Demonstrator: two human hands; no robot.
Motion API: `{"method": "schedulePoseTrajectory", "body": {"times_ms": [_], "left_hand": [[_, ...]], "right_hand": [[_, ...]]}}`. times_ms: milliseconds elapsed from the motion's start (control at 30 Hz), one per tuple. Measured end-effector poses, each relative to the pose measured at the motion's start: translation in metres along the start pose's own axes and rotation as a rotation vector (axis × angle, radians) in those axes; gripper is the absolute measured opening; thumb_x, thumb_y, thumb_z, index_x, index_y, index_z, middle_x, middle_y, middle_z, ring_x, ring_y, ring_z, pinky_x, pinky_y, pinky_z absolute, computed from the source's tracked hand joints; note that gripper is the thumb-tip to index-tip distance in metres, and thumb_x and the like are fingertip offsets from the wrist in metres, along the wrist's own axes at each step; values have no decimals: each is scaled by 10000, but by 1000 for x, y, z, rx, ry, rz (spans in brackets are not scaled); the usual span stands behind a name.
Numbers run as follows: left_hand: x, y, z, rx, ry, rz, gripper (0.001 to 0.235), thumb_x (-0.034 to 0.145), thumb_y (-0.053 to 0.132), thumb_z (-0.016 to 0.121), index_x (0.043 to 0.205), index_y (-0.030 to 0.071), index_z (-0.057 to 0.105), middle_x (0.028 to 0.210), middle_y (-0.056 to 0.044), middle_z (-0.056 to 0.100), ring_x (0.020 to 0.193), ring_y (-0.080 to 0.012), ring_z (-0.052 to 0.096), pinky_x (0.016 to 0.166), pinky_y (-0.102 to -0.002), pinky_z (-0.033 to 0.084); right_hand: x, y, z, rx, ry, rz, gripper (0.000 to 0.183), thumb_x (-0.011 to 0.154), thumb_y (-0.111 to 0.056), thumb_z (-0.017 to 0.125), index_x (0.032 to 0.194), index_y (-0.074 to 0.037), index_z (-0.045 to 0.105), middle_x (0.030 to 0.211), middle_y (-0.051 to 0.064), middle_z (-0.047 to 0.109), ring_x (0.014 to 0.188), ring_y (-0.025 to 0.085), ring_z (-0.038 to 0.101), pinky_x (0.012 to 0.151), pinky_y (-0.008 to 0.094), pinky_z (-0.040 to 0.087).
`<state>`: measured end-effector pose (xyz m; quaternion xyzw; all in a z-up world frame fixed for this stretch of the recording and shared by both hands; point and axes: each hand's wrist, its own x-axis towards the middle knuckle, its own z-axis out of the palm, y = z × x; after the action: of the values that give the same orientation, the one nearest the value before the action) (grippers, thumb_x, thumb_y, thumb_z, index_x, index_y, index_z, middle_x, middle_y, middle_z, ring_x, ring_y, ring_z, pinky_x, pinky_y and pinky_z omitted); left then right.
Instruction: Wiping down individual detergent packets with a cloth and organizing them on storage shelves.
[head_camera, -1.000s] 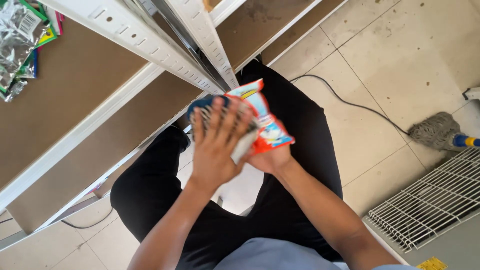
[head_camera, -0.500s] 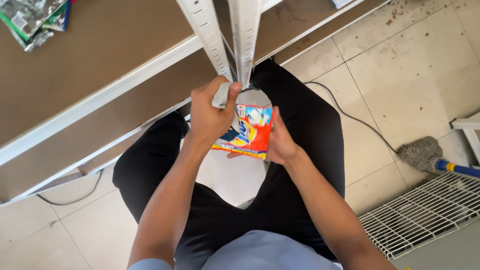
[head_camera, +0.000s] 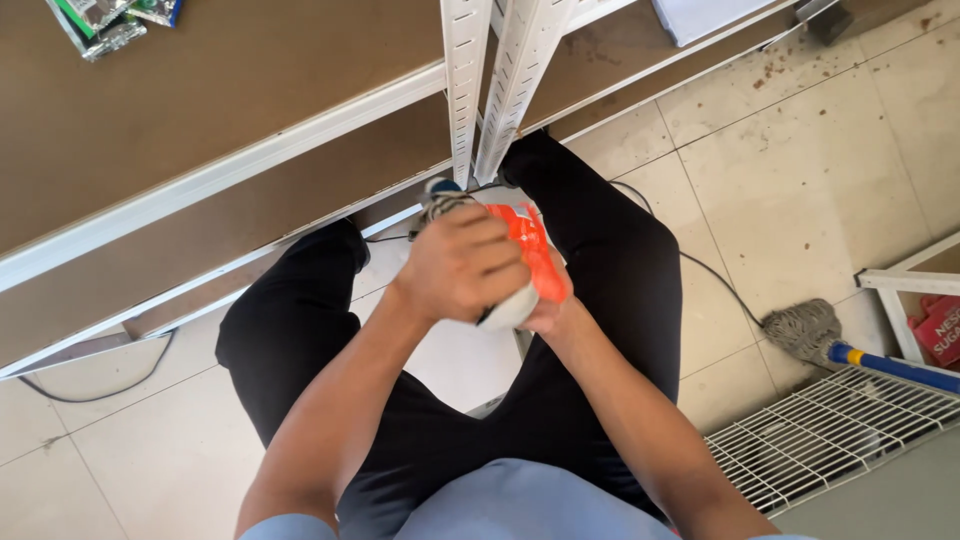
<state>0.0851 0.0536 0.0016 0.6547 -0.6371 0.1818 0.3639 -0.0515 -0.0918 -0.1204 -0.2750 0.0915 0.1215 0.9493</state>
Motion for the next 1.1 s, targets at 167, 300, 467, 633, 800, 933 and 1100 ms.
{"method": "schedulePoseTrajectory", "body": {"times_ms": [167,300,467,633,800,933,1100], "left_hand": [[10,5,-20,-260,38,124,322,791,319,822,771,90,597,757,-44,578,724,-255,577,717,-392,480],[-10,3,-13,-270,153,0,194,855,230,723,877,55,643,822,-74,597,768,-288,597,759,-421,469],[-37,-1,29,-626,613,-953,369,1104,155,531,1428,13,428,1379,-124,466,1194,-197,512,1081,-361,430],[-17,44,62,-255,258,-836,465,1097,252,542,1472,-1,439,1517,-190,402,1459,-343,390,1297,-505,240],[-16,73,94,-81,-177,-719,737,1038,414,533,1567,-59,331,1654,-317,194,1560,-484,138,1239,-633,101],[-20,40,108,-247,44,-978,740,1095,437,478,1619,-42,268,1716,-263,203,1619,-445,150,1314,-571,175],[-22,71,96,-163,27,-971,765,1094,430,469,1622,-72,236,1712,-261,195,1618,-440,140,1306,-579,128]], "right_hand": [[-7,5,-30,460,-119,-193,584,1209,-437,382,1605,-8,394,1543,209,534,1381,351,554,1198,483,435],[-5,-25,17,436,-103,-290,639,1136,-502,397,1585,-47,377,1574,174,476,1429,341,484,1222,495,391],[-4,-41,38,356,-19,-467,771,1050,-576,411,1640,-85,336,1667,137,409,1533,320,405,1284,483,345],[9,-18,11,315,99,-495,760,1058,-574,380,1616,-59,353,1636,158,430,1506,330,424,1276,490,342],[19,-5,-36,199,181,-566,714,1072,-537,338,1565,-22,385,1574,191,466,1451,354,463,1247,507,341],[16,-4,8,56,243,-600,671,1082,-478,347,1576,-26,383,1599,169,453,1484,328,442,1287,496,306],[21,-2,-4,77,189,-554,691,1079,-497,320,1595,-41,369,1618,154,437,1503,311,420,1305,487,279]]}}
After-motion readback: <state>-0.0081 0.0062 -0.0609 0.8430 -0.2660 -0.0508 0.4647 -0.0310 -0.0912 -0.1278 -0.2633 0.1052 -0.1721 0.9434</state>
